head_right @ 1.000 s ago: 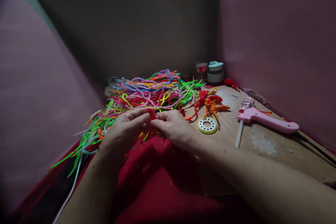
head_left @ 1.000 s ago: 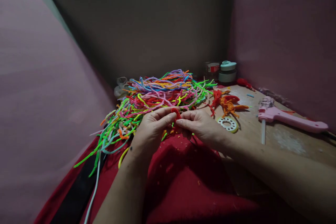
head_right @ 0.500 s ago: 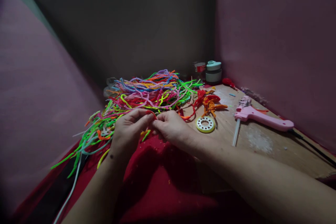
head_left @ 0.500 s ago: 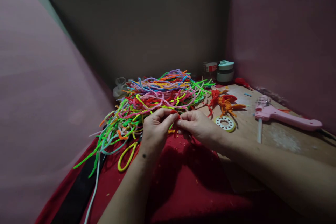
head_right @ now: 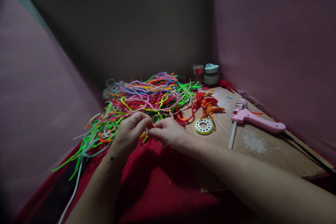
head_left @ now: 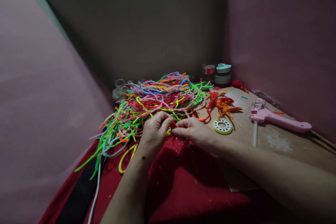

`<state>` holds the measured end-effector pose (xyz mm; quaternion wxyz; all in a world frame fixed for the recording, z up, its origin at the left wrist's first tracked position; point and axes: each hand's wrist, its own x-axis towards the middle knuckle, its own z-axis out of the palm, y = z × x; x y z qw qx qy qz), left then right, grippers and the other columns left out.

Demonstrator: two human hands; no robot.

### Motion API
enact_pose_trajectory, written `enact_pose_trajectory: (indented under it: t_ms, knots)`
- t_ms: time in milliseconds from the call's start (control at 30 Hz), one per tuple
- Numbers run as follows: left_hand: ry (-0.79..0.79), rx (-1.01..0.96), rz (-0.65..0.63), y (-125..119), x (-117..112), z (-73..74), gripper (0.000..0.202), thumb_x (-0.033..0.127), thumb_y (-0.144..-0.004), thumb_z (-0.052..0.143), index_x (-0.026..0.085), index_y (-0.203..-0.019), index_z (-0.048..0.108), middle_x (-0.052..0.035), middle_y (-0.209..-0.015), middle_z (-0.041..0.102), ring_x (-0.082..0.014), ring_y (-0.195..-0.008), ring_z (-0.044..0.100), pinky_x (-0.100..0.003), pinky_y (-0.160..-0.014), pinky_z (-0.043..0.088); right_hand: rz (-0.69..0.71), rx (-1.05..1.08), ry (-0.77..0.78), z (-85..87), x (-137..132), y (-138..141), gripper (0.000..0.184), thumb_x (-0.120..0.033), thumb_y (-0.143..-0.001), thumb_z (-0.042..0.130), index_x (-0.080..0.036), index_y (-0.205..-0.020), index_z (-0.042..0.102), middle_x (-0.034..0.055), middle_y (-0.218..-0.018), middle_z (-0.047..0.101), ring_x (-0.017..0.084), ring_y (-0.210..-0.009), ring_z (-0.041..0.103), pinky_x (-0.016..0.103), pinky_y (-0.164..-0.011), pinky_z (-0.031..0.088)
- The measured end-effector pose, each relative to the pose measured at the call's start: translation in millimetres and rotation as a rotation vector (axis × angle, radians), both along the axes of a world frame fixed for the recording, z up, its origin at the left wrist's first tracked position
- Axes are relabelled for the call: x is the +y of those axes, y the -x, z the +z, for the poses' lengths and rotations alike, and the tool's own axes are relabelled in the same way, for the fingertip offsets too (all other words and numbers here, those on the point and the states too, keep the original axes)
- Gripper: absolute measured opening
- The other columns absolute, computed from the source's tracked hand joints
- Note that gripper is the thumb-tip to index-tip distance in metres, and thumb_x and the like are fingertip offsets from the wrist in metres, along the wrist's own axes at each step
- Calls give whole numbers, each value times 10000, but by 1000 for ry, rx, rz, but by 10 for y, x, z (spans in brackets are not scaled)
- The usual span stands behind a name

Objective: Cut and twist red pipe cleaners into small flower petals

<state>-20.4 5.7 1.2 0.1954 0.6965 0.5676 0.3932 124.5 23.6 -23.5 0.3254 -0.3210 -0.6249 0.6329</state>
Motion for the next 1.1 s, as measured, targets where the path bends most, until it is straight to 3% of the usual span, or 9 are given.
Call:
enact_pose_trajectory:
  t_ms: [133, 300, 367, 533, 700, 867, 1000, 1100]
  knots:
    - [32, -79, 32, -17, -8, 28, 160, 279, -775, 539, 147, -700, 591, 15, -637, 562, -84, -560, 449, -204, -545, 367, -46, 20, 20, -20, 17, -1, 212, -235, -692, 579, -158, -516, 490, -62, -406, 416, 44, -332, 322, 210, -360, 230]
    - [278, -332, -58, -33, -34, 63, 180, 317, -707, 628, 143, -752, 613, 29, -594, 545, -71, -496, 415, -196, -481, 336, -66, 51, 61, -19, 9, -14, 173, -240, -682, 581, -146, -544, 535, -54, -421, 444, 46, -348, 340, 203, -368, 250]
    - [220, -270, -40, -46, -40, 35, 155, 295, -709, 626, 142, -696, 608, 27, -580, 537, -74, -506, 421, -199, -496, 343, -68, 48, 51, -36, 14, -13, 166, -221, -678, 574, -144, -536, 538, -53, -419, 443, 45, -354, 340, 201, -373, 258]
    - [-151, 10, 92, -94, -46, -36, 136, 242, -735, 598, 151, -636, 617, 4, -649, 569, -99, -621, 495, -219, -613, 373, -71, 79, 63, -48, 5, -9, 187, -185, -671, 546, -149, -492, 509, -51, -398, 436, 50, -335, 341, 204, -356, 262]
    - [161, -319, 52, -84, -32, -21, 210, 316, -727, 610, 156, -595, 582, 52, -477, 449, -61, -447, 348, -194, -441, 283, -53, 62, 78, 14, -42, -12, 216, -214, -673, 574, -147, -479, 506, -45, -398, 451, 51, -331, 356, 200, -339, 256]
    - [114, -349, 86, -89, -34, -6, 225, 314, -717, 627, 140, -584, 578, 50, -480, 444, -43, -438, 338, -173, -410, 250, -49, 129, 129, -2, -20, -2, 199, -201, -661, 583, -141, -482, 519, -38, -409, 481, 53, -309, 373, 199, -322, 270]
    - [269, -586, 16, -31, -11, 20, 292, 443, -746, 593, 151, -739, 587, 49, -525, 479, -29, -380, 322, -171, -369, 215, -61, 188, 226, -35, -4, 15, 174, -249, -672, 611, -130, -556, 560, -29, -463, 528, 57, -325, 416, 196, -330, 307]
    - [369, -591, -31, 5, 4, 30, 305, 434, -703, 651, 141, -730, 572, 41, -520, 495, -27, -373, 347, -164, -365, 217, -30, 247, 254, -57, 9, 16, 151, -252, -666, 617, -121, -598, 587, -20, -496, 550, 59, -356, 442, 199, -367, 366]
